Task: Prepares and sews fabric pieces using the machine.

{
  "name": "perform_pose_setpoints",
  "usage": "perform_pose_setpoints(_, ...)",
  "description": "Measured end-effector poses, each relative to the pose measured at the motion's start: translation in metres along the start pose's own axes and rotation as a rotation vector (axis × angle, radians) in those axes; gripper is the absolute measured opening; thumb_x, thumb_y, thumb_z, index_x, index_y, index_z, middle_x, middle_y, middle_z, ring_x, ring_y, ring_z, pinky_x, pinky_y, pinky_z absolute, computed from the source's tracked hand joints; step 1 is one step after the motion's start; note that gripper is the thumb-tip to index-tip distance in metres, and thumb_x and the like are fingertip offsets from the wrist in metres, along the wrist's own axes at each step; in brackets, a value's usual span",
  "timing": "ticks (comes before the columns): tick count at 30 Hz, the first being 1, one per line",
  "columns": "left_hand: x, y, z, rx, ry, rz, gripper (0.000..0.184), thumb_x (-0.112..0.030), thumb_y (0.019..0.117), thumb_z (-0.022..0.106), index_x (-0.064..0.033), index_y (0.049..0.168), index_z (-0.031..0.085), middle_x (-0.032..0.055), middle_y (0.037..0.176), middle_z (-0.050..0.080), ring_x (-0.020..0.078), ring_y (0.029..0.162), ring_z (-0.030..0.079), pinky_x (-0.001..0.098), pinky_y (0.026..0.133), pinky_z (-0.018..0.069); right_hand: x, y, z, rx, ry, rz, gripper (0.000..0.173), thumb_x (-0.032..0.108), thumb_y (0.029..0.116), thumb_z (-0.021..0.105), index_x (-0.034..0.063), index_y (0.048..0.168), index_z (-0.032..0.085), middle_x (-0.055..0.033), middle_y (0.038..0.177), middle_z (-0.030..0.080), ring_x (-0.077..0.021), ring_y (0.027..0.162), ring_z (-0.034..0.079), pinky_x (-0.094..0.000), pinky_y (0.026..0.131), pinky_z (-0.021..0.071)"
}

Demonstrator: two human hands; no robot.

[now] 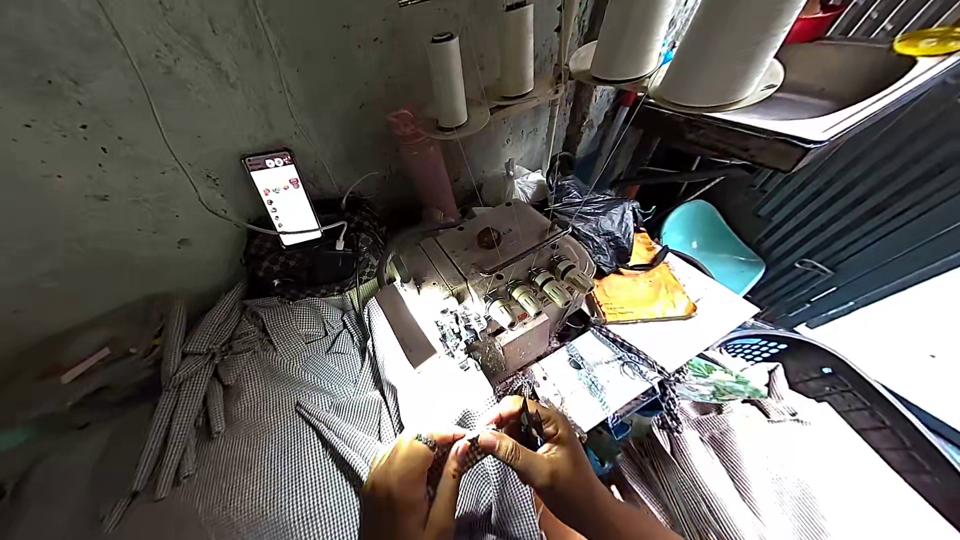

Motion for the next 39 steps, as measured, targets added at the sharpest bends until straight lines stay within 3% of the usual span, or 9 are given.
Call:
perform_pose_setpoints(2,0.003,0.006,-0.009,-0.003,0.030,-0.044,0.022,-0.027,0.0982,0.062,-0.0095,0.094,0.075,0.0018,0.087,0.070,0.0038,0.084,0.064,0.0203,0.078,0.0507,-0.008,-0.006,-0.006,-0.053,-0.009,0.036,0.020,0.021,0.0910,0.076,0.0148,0.106,0.065,0.0136,0.073,0.058,0.0120,0.054,0.042,-0.0063,0.049,0.0364)
perform_pose_setpoints(5,0.013,0.014,-0.021,-0.035,0.105,-0.104,0.023,-0.026,0.0946,0.063,-0.0071,0.091,0.075,0.0028,0.087,0.069,0.0039,0.084,0.064,0.0195,0.076,0.0500,-0.039,-0.026,-0.017,-0.091,0.013,0.365,0.043,0.010,0.0867,0.075,0.0011,0.124,0.055,0.0010,0.100,0.063,0.0047,0.054,0.051,-0.0124,0.049,0.0475)
perform_pose_setpoints(9,0.020,0.021,-0.010,-0.022,0.064,-0.108,0.023,-0.025,0.0930,0.064,-0.0056,0.087,0.075,0.0036,0.087,0.070,0.0048,0.086,0.065,0.0196,0.079,0.0499,-0.045,-0.060,-0.011,0.058,0.171,0.690,0.013,0.004,0.0948,0.065,0.0123,0.097,0.055,0.0115,0.063,0.059,0.0031,0.047,0.051,-0.0160,0.047,0.0453)
perform_pose_setpoints(13,0.027,0.028,0.020,-0.002,0.081,-0.072,0.025,-0.032,0.0937,0.060,-0.0144,0.086,0.078,-0.0033,0.083,0.073,0.0029,0.083,0.068,0.0230,0.076,0.0539,-0.059,-0.074,-0.011,0.032,0.278,0.795,0.008,0.004,0.1018,0.056,0.0113,0.103,0.052,0.0038,0.070,0.069,-0.0015,0.049,0.061,-0.0161,0.044,0.0471)
perform_pose_setpoints(18,0.038,0.042,0.036,-0.026,0.129,-0.115,0.023,-0.028,0.0913,0.062,-0.0109,0.090,0.077,0.0020,0.091,0.076,0.0114,0.088,0.072,0.0320,0.079,0.0561,-0.064,-0.073,-0.014,0.051,0.128,0.733,0.009,0.004,0.0988,0.060,0.0088,0.102,0.053,0.0046,0.073,0.067,-0.0013,0.051,0.061,-0.0176,0.044,0.0477)
perform_pose_setpoints(27,0.050,0.040,0.039,0.064,-0.022,-0.128,0.017,-0.028,0.0855,0.065,-0.0133,0.084,0.074,-0.0062,0.082,0.070,-0.0022,0.080,0.065,0.0181,0.074,0.0530,-0.059,-0.076,-0.019,0.066,0.061,0.680,0.003,0.007,0.0989,0.061,0.0045,0.099,0.059,0.0052,0.076,0.066,-0.0011,0.058,0.063,-0.0190,0.051,0.0517)
perform_pose_setpoints(30,0.048,0.047,0.038,0.055,0.118,-0.184,0.022,-0.030,0.0855,0.063,-0.0116,0.085,0.075,-0.0029,0.078,0.070,0.0045,0.076,0.066,0.0266,0.070,0.0525,-0.059,-0.075,-0.018,0.074,0.057,0.679,0.004,0.007,0.0978,0.063,0.0054,0.098,0.060,0.0061,0.076,0.066,0.0000,0.057,0.063,-0.0178,0.050,0.0506)
perform_pose_setpoints(33,0.044,0.054,0.037,0.078,0.226,-0.260,0.029,-0.030,0.0876,0.065,-0.0032,0.090,0.077,0.0098,0.080,0.072,0.0252,0.079,0.069,0.0486,0.072,0.0524,-0.061,-0.075,-0.018,0.077,0.060,0.675,0.004,0.007,0.0976,0.063,0.0053,0.098,0.060,0.0061,0.076,0.066,0.0004,0.057,0.063,-0.0175,0.050,0.0508)
perform_pose_setpoints(39,0.051,0.061,0.040,0.061,0.306,-0.336,0.031,-0.033,0.0877,0.063,-0.0048,0.089,0.074,0.0109,0.080,0.069,0.0265,0.077,0.068,0.0482,0.068,0.0507,-0.059,-0.076,-0.020,0.049,0.077,0.668,0.003,0.006,0.0975,0.063,0.0063,0.096,0.060,0.0074,0.075,0.065,0.0017,0.057,0.061,-0.0169,0.051,0.0501)
Point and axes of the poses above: each hand's wrist, its own y-axis towards the middle knuckle, its own z-axis out of the palm, x = y × z, the point moved 7 cm from there along y, towards the middle knuckle
